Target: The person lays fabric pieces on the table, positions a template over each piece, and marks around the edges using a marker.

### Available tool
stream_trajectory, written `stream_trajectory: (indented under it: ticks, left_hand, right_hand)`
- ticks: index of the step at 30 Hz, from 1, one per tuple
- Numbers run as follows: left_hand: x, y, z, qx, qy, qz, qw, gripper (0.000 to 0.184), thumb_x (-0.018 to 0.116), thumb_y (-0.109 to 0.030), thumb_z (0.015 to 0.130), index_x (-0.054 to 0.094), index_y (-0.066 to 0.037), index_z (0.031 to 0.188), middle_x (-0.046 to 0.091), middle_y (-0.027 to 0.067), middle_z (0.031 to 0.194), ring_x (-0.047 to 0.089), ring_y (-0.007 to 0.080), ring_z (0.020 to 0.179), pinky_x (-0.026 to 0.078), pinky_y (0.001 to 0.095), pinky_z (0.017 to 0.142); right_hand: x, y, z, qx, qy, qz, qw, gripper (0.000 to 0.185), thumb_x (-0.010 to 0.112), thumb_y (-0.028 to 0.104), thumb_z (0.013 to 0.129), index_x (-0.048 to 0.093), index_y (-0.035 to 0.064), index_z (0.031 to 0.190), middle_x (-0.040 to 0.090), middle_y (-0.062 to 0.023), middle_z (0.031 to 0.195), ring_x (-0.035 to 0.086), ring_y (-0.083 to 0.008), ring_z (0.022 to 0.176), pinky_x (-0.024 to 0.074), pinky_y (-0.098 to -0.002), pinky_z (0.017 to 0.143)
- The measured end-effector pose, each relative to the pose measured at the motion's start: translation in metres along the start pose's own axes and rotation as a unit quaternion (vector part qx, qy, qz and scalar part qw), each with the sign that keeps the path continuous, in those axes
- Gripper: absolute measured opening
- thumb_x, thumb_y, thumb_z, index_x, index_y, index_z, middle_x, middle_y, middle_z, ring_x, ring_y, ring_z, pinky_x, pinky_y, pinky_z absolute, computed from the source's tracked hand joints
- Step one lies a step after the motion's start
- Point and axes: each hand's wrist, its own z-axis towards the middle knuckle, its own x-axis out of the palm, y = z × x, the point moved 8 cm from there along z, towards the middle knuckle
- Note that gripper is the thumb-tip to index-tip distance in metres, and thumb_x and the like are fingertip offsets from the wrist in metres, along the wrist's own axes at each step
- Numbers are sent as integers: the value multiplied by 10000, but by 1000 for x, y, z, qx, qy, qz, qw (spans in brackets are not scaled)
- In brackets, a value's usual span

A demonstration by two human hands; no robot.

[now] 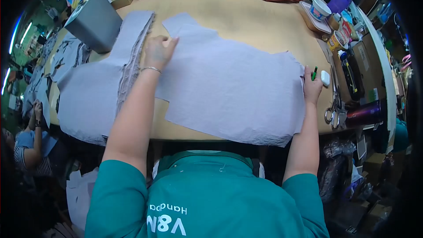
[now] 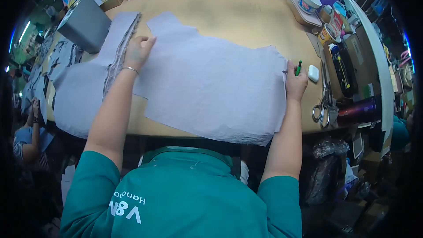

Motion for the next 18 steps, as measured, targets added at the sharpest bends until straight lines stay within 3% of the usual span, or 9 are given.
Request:
stream_trajectory:
  ticks: [3,6,11,13,18]
  left_hand:
    - [18,36,24,-202,103,-13,974,608,563,-507,684,574,49,929,557,213,963,538,294,909,407,324,796]
    - [26,16,38,-154,86,155,972,678,599,-541,636,547,57,951,572,212,900,586,282,750,452,329,697]
    - [29,-10,2,-121,176,150,965,667,671,-502,587,487,42,926,564,212,852,577,258,541,463,322,541]
    - [11,-7,-24,-112,162,152,969,619,689,-479,578,496,41,851,557,220,873,581,279,626,458,337,582]
    - [0,16,-74,39,146,168,974,437,651,-338,656,490,51,773,539,255,853,527,358,814,424,384,684]
  right_hand:
    - [7,3,-1,9,2,14,1000,350,608,331,737,530,-7,687,557,-98,603,541,-171,539,430,-297,538]
    - [1,3,-3,4,-16,-17,1000,357,618,352,722,530,9,679,553,-92,590,547,-180,529,435,-305,534]
    - [-2,6,-4,14,-36,-54,998,365,637,367,697,521,22,673,543,-71,569,540,-185,517,433,-299,524]
    - [-2,3,-4,32,-34,-49,998,377,652,368,676,523,15,685,546,-77,579,544,-184,537,435,-302,541]
    - [-21,18,-43,73,87,-130,985,425,674,356,641,537,-25,767,564,-139,694,560,-259,680,435,-343,632]
